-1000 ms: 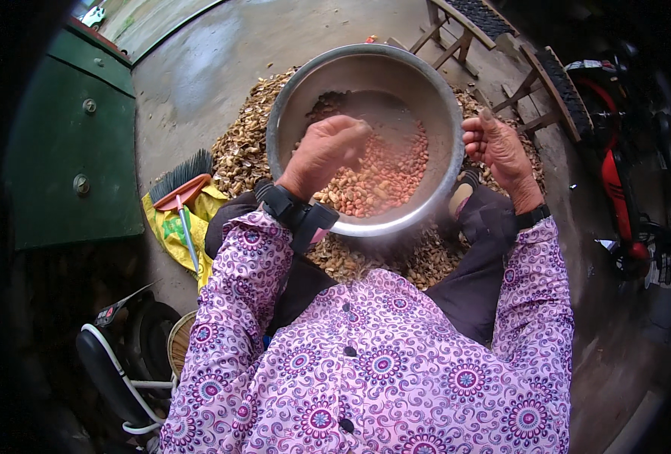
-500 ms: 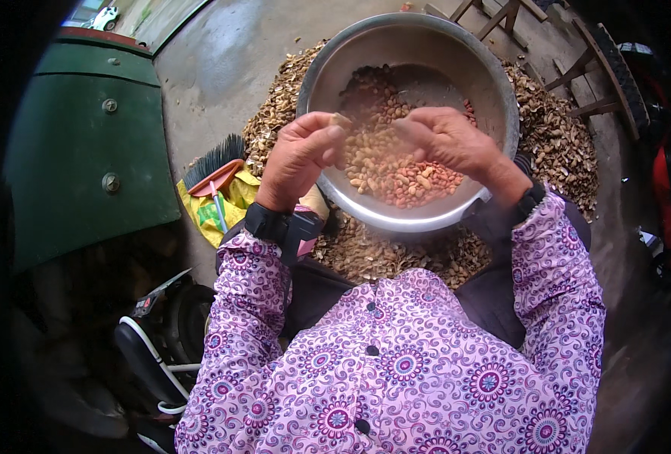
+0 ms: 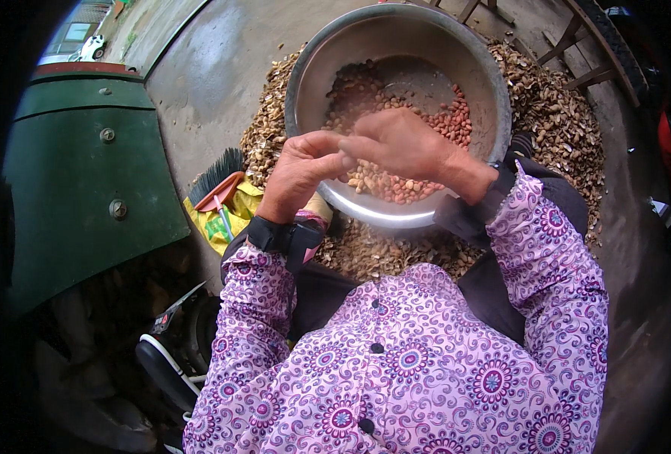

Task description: The person sits on the ground and shells peanuts by hand, placing the shelled nuts into a metal bowl and discarding the shells onto the floor. The task continues steadily throughout the clip.

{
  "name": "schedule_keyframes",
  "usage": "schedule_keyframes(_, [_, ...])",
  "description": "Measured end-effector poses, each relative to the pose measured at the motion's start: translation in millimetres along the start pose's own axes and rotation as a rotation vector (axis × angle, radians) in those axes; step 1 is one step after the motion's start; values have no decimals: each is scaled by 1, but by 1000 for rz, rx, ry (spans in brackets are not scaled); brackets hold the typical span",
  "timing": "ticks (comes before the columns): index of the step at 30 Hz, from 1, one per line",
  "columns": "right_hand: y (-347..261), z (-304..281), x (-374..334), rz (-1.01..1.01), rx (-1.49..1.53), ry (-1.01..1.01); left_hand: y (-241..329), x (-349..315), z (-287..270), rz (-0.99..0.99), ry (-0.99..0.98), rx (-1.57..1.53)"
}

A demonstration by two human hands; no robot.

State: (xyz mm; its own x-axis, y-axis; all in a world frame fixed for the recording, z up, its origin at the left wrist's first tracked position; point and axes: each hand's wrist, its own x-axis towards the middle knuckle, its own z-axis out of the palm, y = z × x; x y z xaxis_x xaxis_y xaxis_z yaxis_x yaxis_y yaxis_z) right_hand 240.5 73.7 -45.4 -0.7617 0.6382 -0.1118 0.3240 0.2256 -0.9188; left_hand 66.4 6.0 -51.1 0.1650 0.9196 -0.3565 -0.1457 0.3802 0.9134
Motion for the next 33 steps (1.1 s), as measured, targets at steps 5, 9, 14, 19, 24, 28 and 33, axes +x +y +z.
schedule_keyframes(5, [1, -1, -3, 4, -7, 21, 3, -2, 0, 6, 4, -48])
schedule_keyframes(9, [-4, 4, -1, -46, -51, 61, 3, -4, -7, 4, -55, -94])
schedule_keyframes(14, [-8, 12, 1, -134, -20, 167, 6, -6, -13, 34, -74, -154])
schedule_keyframes(19, [-14, 25, 6, -189, -144, 213, 2, -12, -23, 45, -95, -236])
schedule_keyframes(24, [-30, 32, 6, -192, -56, 175, 3, -24, -30, 105, -115, -375])
schedule_keyframes(28, [-37, 43, 9, -217, 3, 196, 1, -31, -37, 154, -157, -420])
schedule_keyframes(33, [-38, 54, 14, -154, 50, 166, 1, -40, -42, 152, -159, -465])
